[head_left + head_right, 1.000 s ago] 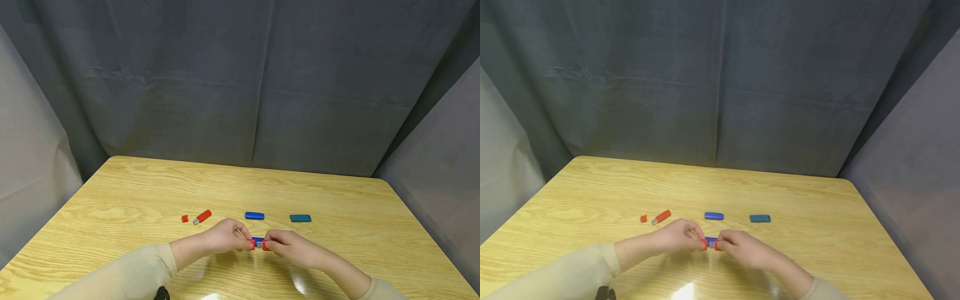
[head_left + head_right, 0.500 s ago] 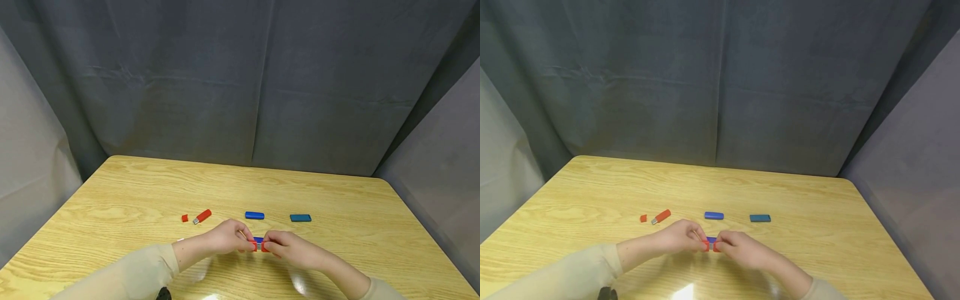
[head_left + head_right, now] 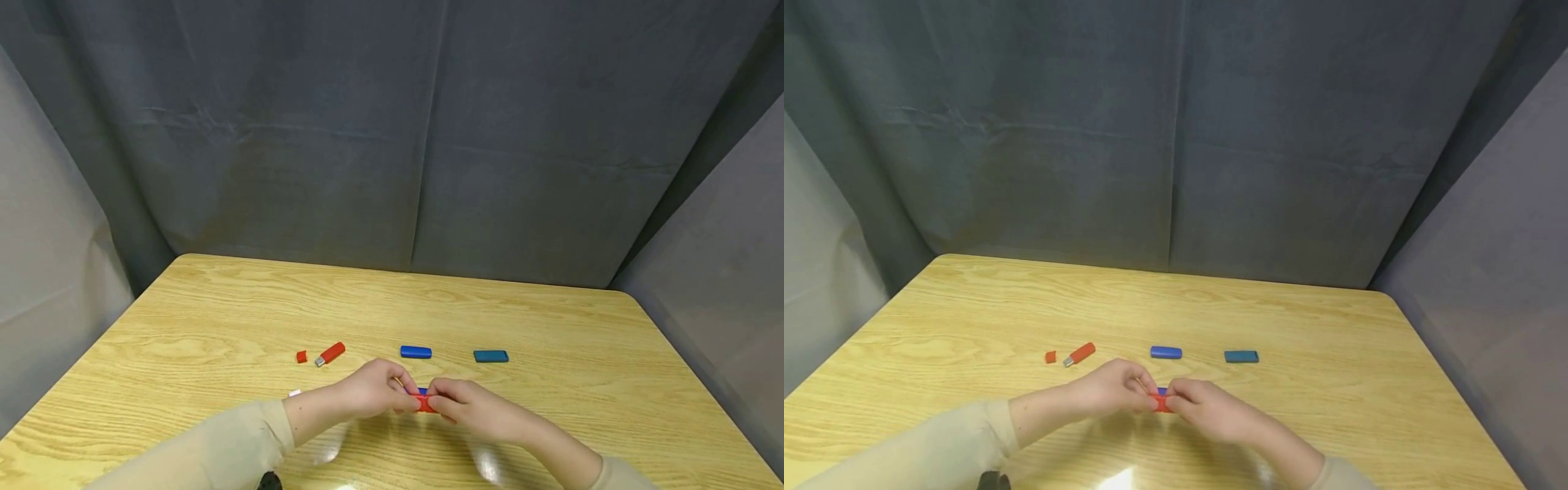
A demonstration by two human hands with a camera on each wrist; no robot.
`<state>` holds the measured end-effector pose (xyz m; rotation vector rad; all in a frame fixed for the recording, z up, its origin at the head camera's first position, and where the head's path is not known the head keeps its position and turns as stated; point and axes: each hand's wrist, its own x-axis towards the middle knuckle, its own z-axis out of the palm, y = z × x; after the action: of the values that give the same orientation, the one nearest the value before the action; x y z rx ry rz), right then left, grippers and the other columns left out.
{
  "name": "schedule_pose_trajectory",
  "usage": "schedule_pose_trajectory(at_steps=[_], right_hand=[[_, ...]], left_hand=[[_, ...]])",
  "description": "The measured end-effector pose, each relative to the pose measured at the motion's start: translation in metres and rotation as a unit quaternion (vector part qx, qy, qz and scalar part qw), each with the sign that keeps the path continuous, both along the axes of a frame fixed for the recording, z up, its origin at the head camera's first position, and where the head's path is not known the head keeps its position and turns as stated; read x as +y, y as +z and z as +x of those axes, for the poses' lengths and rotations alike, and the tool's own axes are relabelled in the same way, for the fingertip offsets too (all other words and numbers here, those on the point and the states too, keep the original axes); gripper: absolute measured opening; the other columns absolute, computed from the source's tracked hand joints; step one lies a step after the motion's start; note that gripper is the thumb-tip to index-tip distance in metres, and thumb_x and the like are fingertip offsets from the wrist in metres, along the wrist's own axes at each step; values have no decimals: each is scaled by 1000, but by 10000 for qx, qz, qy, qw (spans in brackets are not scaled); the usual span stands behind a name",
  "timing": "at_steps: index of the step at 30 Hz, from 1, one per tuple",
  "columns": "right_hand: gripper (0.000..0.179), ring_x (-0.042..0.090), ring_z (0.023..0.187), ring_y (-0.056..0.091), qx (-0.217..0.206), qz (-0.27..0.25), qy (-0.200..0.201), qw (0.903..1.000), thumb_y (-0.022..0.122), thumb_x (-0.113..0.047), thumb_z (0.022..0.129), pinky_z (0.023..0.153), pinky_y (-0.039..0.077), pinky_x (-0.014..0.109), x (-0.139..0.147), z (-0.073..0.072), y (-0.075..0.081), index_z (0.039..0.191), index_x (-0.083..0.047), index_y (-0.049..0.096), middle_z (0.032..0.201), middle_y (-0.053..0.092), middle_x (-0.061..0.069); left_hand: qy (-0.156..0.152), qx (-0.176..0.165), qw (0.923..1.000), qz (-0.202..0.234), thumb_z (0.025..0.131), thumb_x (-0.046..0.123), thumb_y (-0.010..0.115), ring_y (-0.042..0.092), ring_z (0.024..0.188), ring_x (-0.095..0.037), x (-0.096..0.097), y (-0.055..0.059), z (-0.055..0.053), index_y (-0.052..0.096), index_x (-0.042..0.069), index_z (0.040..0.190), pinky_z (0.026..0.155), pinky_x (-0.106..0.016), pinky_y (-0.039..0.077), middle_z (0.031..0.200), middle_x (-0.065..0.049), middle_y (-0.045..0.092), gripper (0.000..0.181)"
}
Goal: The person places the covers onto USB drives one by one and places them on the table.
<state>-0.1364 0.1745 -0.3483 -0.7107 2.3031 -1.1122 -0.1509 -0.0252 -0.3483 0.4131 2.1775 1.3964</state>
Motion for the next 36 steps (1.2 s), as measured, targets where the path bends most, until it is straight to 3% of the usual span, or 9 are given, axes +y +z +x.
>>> schedule_pose_trajectory(at_steps=[7,15,26,36], right_hand=[[40,4,54,30,202,36,-231,9995,34,-28,103,51,28,22,-3,1,3,84,3,52,63,37,-4],[41,3,51,28,435,64,-452,9980,35,-28,102,47,28,22,-5,3,7,80,2,53,60,36,-4],[41,3,52,28,572,28,-479,9972,35,-29,102,48,28,22,-5,3,9,79,0,52,60,36,-5],[35,2,52,30,717,118,-449,9963,37,-27,101,48,29,22,-4,4,11,82,-4,56,61,38,-5]], left_hand=[[285,-281,9987,331,83,17,69,59,69,-11,0,2,3,69,3,92,63,-26,45,82,-9,72,16],[526,-460,9955,643,82,13,69,57,67,-9,3,5,5,70,0,91,62,-24,44,80,-6,72,16],[606,-248,9952,730,82,9,69,54,64,-9,7,5,6,69,-3,92,60,-23,44,78,-10,71,16],[714,-380,9922,948,81,8,69,61,70,-8,10,5,9,69,-3,91,70,-30,53,83,-13,72,15]])
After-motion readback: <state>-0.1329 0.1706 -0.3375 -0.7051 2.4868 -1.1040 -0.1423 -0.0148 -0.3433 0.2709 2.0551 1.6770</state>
